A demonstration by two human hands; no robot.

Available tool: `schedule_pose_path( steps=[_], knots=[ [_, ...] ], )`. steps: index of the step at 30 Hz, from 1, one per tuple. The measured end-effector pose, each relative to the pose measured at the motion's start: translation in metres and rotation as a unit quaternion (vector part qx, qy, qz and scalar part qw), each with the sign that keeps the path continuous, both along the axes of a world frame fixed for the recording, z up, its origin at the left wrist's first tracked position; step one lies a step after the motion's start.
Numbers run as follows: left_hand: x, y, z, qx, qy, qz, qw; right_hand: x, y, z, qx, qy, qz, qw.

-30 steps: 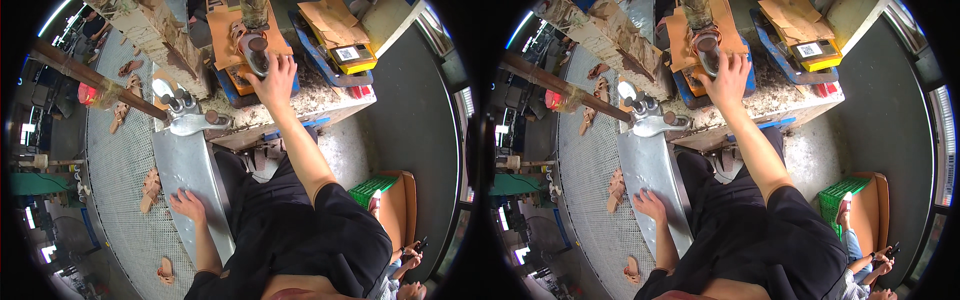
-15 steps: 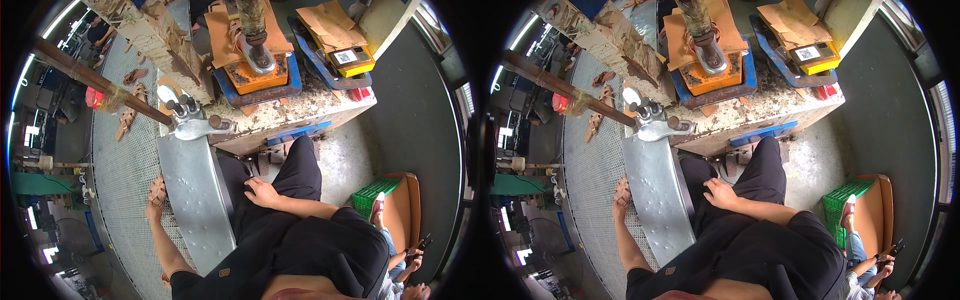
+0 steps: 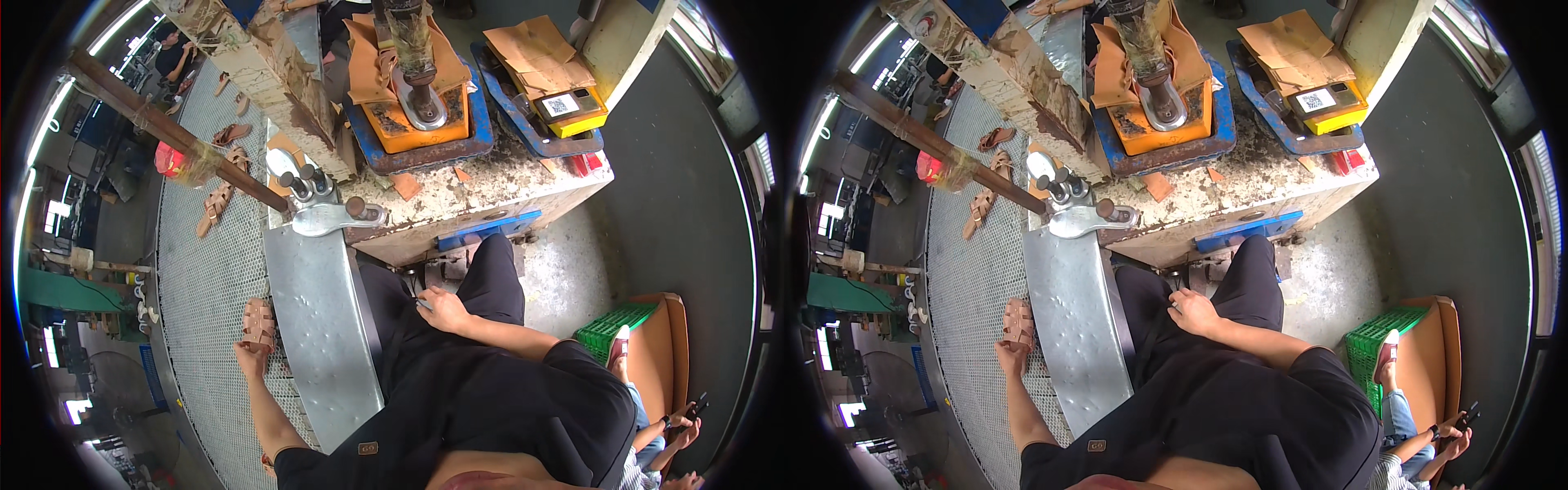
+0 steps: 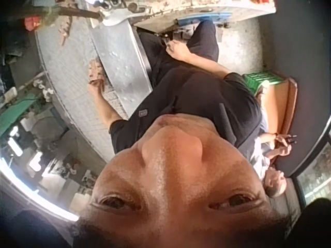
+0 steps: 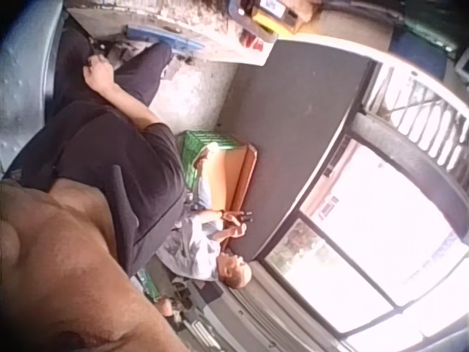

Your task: Pressing shoe soles onto shoes using a mechanical press machine.

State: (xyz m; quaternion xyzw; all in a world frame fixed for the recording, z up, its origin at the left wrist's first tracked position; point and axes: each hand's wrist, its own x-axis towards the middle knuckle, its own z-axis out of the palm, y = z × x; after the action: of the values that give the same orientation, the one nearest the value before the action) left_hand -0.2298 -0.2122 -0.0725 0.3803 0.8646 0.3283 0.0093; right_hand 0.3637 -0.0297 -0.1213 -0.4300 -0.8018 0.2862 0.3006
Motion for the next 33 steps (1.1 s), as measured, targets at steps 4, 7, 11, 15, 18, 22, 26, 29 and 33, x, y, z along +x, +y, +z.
schedule_pose_path(
  steps=[4,7,11,15,18,22,26,29,33],
  knots=[
    [0.002,-0.017,-0.006,0.043,-0.034,0.054,0.997,-0.002,-0.008,-0.003,0.002,0.007,0.009,1.000],
    [0.010,-0.010,-0.001,0.052,-0.090,0.023,0.994,-0.005,-0.010,-0.005,0.013,0.007,0.010,1.000],
    [0.041,-0.005,0.003,0.302,-0.131,-0.015,0.944,-0.011,-0.009,0.003,0.019,0.006,0.012,1.000],
    [0.115,0.031,0.013,0.478,-0.305,-0.193,0.800,-0.016,0.001,-0.002,0.041,0.032,-0.016,0.999],
    [0.180,0.057,0.007,0.454,-0.401,-0.179,0.775,-0.020,0.003,0.014,0.035,0.053,-0.025,0.998],
    [0.266,0.081,-0.029,0.442,-0.489,-0.215,0.720,-0.018,0.000,0.036,0.058,0.080,-0.039,0.994],
    [0.325,0.091,-0.011,0.400,-0.607,-0.271,0.631,-0.016,0.007,0.030,0.109,0.100,-0.069,0.987],
    [0.333,0.096,0.005,0.359,-0.619,-0.299,0.631,-0.011,0.002,0.053,0.140,0.130,-0.109,0.975],
    [0.329,0.096,0.014,0.347,-0.624,-0.345,0.609,-0.003,0.005,0.073,0.127,0.175,-0.146,0.965]
  ],
)
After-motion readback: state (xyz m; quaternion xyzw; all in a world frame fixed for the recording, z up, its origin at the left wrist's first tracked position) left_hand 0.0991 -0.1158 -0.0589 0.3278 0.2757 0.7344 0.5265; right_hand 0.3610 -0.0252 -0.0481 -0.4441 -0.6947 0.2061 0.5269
